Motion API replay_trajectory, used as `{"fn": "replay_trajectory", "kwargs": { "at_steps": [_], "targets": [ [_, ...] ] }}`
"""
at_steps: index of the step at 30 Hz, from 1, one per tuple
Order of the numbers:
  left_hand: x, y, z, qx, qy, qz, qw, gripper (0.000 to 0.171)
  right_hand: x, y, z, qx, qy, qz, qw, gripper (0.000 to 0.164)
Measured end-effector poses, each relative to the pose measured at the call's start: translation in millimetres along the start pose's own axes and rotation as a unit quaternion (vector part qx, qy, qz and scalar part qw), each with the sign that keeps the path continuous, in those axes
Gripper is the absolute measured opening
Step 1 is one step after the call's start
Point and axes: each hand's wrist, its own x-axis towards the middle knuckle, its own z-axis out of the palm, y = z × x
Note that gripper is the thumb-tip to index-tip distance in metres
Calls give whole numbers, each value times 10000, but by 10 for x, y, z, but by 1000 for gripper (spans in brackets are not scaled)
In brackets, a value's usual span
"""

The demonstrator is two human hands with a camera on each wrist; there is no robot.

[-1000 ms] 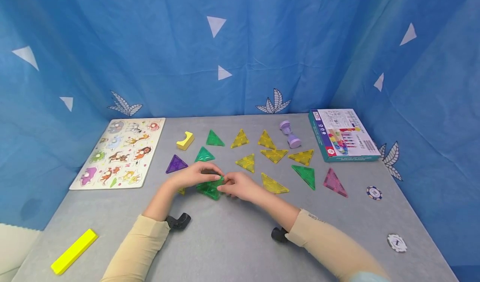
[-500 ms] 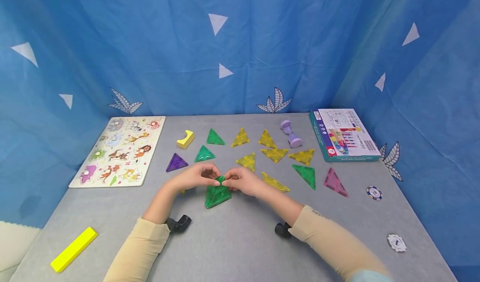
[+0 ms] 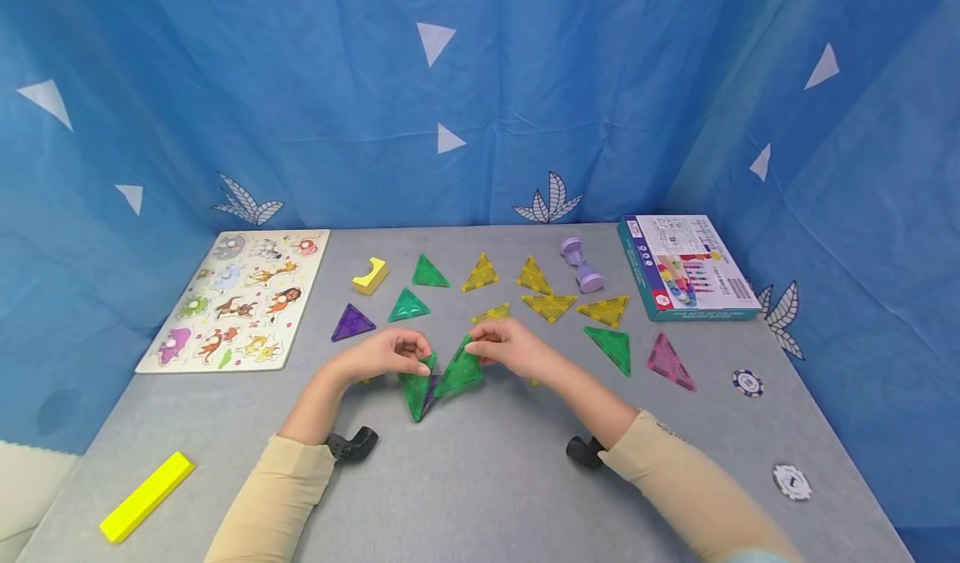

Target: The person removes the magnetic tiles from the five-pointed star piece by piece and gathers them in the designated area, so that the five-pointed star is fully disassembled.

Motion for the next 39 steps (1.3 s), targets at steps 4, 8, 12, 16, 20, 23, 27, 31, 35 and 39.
{"fn": "replay_trajectory", "kwargs": {
  "at_steps": [4, 8, 12, 16, 20, 23, 27, 31, 35, 39],
  "targets": [
    [-18, -3, -15, -99, -25, 11, 9999, 14, -91, -18, -171, -48, 68, 266, 9996, 20],
    [-29, -17, -23, -56, -22, 19, 10000, 14, -185, 59, -216, -197, -779, 646, 9947, 17],
    [-51, -14, -29, -15, 23, 64, 10000, 16, -263, 174, -133, -299, -1526, 880, 9839, 17],
    [-67, -3, -29, -8, 13, 119, 9999, 19, -308, 231, -50, -479, -1630, 1006, 9803, 16],
    [-65, 5, -21, 5, -29, 130, 9999, 20, -325, 225, -41, -681, -1569, 982, 9804, 13],
    [-54, 11, -14, 21, -43, 133, 9999, 19, -328, 182, -77, -908, -1449, 891, 9812, 11],
    [-32, 18, -7, 59, -71, 154, 9998, 18, -308, 98, -151, -1298, -1047, 756, 9831, 15],
    [-26, 44, 0, 110, -99, 179, 9997, 18, -215, 20, -143, -1325, -628, 764, 9862, 25],
    [-42, 94, 17, 260, -110, 207, 9994, 17, -27, -39, 22, -1206, -604, 658, 9887, 30],
    [-57, 150, 48, 444, -142, 276, 9985, 17, 159, -69, 226, -1124, -818, 554, 9887, 28]
  ]
}}
